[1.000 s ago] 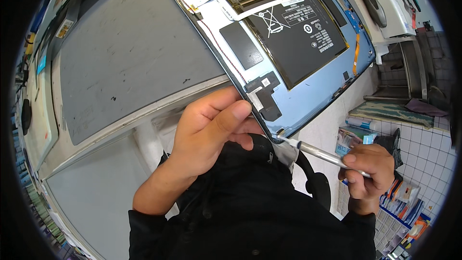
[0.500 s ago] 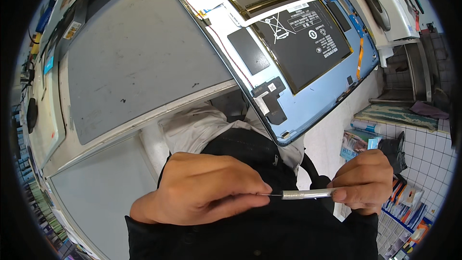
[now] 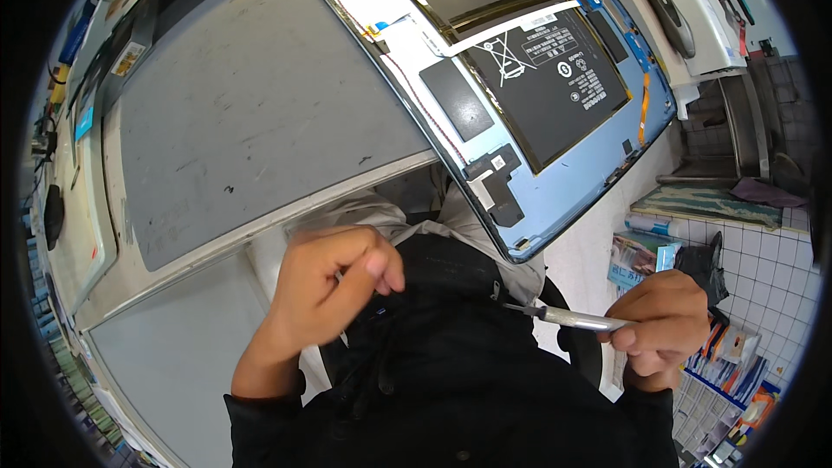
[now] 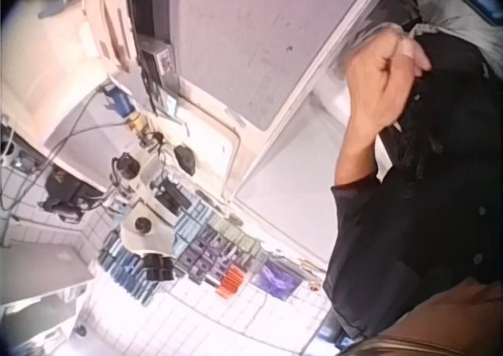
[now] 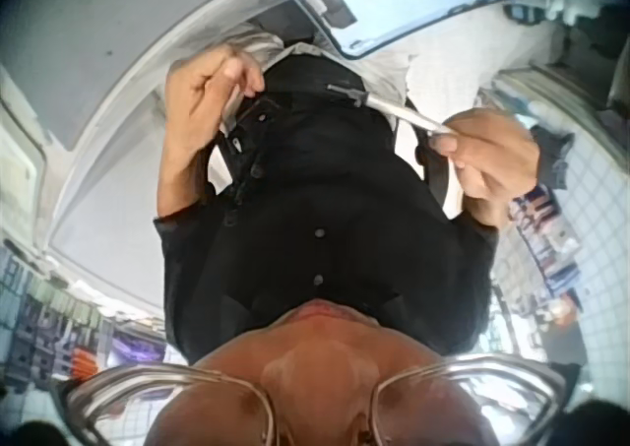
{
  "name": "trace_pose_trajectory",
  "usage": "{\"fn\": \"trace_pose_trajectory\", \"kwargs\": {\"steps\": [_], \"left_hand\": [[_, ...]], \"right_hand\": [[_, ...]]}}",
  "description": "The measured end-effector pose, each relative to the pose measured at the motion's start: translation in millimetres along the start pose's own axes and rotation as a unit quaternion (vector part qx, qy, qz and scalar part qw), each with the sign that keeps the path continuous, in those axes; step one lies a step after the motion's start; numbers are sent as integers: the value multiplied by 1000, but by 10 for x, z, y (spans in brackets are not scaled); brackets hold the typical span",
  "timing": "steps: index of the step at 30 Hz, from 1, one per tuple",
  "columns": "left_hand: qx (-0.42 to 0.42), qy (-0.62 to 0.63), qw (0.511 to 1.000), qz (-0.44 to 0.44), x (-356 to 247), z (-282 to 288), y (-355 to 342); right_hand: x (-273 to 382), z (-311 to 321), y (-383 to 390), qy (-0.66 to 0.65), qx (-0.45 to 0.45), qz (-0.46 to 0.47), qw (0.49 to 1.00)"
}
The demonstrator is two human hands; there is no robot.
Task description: The person uses a metal prying tool to carefully separate the screen assembly from the tablet's chassis. They work along the edges of the device, lifting the display to disconnect internal components and ribbon cables.
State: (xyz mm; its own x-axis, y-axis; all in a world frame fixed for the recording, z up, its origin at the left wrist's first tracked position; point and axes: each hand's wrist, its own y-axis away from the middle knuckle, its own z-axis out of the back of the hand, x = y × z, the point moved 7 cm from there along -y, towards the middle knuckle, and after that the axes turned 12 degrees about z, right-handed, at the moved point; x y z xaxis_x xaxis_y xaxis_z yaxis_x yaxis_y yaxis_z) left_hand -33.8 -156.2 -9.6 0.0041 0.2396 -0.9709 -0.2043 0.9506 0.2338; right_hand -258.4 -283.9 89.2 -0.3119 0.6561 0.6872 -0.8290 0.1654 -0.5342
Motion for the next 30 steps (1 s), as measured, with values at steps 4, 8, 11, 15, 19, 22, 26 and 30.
{"fn": "trace_pose_trajectory", "kwargs": {"steps": [4, 8, 11, 15, 19, 22, 26, 30], "left_hand": [[26, -193, 974, 118, 281, 20, -160], [36, -94, 995, 0, 92, -220, -257], [121, 189, 974, 30, 26, -432, -304], [167, 376, 911, 34, -2, -524, -355], [153, 382, 911, 31, 22, -514, -384], [130, 386, 913, 33, -5, -507, -384], [117, 391, 912, 28, 0, -505, -389], [133, 412, 902, 0, 47, -487, -401]], "right_hand": [[56, 29, 18, -38, -39, -42, 998], [101, -1, 114, -6, -11, -7, 1000], [111, -97, 155, 27, -57, -9, 998], [109, -117, 178, 16, -51, -34, 998], [69, -136, 194, 41, -63, -22, 997], [58, -130, 181, 39, -79, -23, 996], [1, -118, 177, 16, -70, -41, 997], [-64, -119, 191, 1, -78, -28, 997]]}}
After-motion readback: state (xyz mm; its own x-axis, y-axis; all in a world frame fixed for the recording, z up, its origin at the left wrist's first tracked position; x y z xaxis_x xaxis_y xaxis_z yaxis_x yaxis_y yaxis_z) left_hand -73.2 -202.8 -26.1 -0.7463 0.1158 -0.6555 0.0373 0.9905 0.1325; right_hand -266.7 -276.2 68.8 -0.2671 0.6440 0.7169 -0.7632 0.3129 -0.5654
